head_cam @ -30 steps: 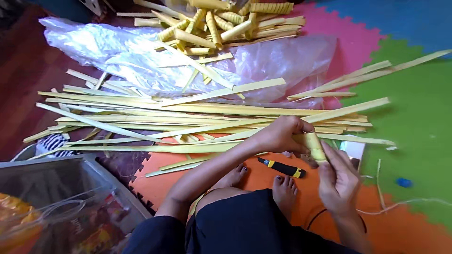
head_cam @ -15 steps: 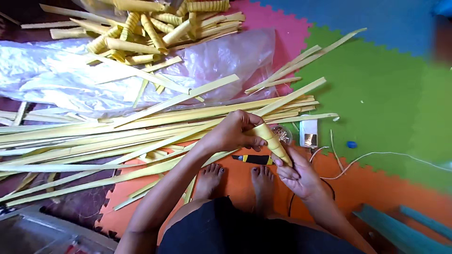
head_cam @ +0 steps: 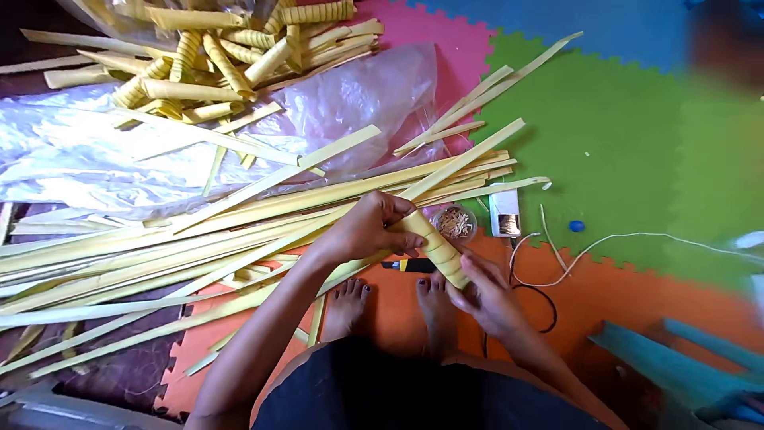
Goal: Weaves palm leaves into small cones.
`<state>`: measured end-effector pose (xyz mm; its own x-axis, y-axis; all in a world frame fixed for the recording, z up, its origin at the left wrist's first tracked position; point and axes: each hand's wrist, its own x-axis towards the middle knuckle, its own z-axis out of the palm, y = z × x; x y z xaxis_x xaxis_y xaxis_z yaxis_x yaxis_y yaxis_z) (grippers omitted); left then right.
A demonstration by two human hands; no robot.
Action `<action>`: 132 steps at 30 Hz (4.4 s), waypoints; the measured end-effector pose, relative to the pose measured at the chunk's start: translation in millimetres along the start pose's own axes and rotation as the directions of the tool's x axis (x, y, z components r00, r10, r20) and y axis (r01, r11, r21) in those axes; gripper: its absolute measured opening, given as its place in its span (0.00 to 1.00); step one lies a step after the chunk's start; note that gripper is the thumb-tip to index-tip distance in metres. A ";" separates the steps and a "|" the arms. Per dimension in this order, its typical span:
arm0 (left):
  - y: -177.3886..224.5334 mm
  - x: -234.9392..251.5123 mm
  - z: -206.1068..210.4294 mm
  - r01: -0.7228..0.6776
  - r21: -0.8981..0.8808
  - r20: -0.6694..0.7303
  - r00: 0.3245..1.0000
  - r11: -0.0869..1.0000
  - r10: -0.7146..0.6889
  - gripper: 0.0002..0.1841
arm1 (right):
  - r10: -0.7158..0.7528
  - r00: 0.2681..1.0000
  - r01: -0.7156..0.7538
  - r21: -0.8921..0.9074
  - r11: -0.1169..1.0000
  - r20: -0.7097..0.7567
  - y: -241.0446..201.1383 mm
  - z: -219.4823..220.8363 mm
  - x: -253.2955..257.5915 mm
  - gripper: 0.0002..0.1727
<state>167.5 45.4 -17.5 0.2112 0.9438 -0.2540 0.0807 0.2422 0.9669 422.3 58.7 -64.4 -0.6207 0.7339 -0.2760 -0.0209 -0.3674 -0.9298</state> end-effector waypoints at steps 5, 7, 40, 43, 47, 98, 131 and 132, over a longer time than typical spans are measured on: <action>-5.5 3.2 1.5 0.032 -0.020 0.018 0.999 0.999 -0.031 0.07 | -0.342 0.939 0.327 -0.396 0.858 0.035 16.2 -11.4 -4.0 0.24; -6.1 4.7 3.4 0.043 -0.019 0.017 0.999 0.999 -0.043 0.08 | -0.233 0.972 0.217 -0.292 0.931 -0.020 14.9 -11.0 -8.4 0.20; -9.9 19.8 -1.4 0.069 -0.061 0.073 0.995 0.996 -0.064 0.07 | -0.193 0.979 0.163 -0.300 0.940 -0.072 22.2 -34.9 -32.5 0.22; -10.1 21.7 -2.7 0.095 -0.118 0.084 0.993 0.988 -0.086 0.09 | -0.206 0.976 0.177 -0.310 0.934 -0.064 24.1 -37.0 -34.0 0.22; -14.7 25.1 -4.4 0.056 -0.111 0.132 0.990 0.992 -0.041 0.10 | 0.336 0.942 -0.313 0.363 0.877 0.002 5.4 -37.3 -41.3 0.19; -81.6 36.0 -7.4 -0.023 -0.191 -0.213 0.977 0.981 -0.019 0.07 | -0.142 0.976 0.199 -0.934 0.298 0.163 30.9 -76.0 99.1 0.07; -24.5 12.7 30.8 -0.481 -0.126 -0.098 0.877 0.868 0.471 0.04 | -0.661 0.749 0.609 -0.439 0.661 0.045 -47.9 2.5 47.7 0.01; -23.8 11.9 31.5 -0.489 -0.139 -0.103 0.872 0.861 0.478 0.04 | -0.671 0.739 0.620 -0.444 0.647 0.055 -48.0 4.6 46.4 0.01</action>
<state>198.7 43.8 -44.3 0.1226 0.9621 0.2436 -0.1691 -0.2216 0.9604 390.9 107.9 -31.4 -0.4881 0.7577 0.4332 -0.0508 0.4709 -0.8807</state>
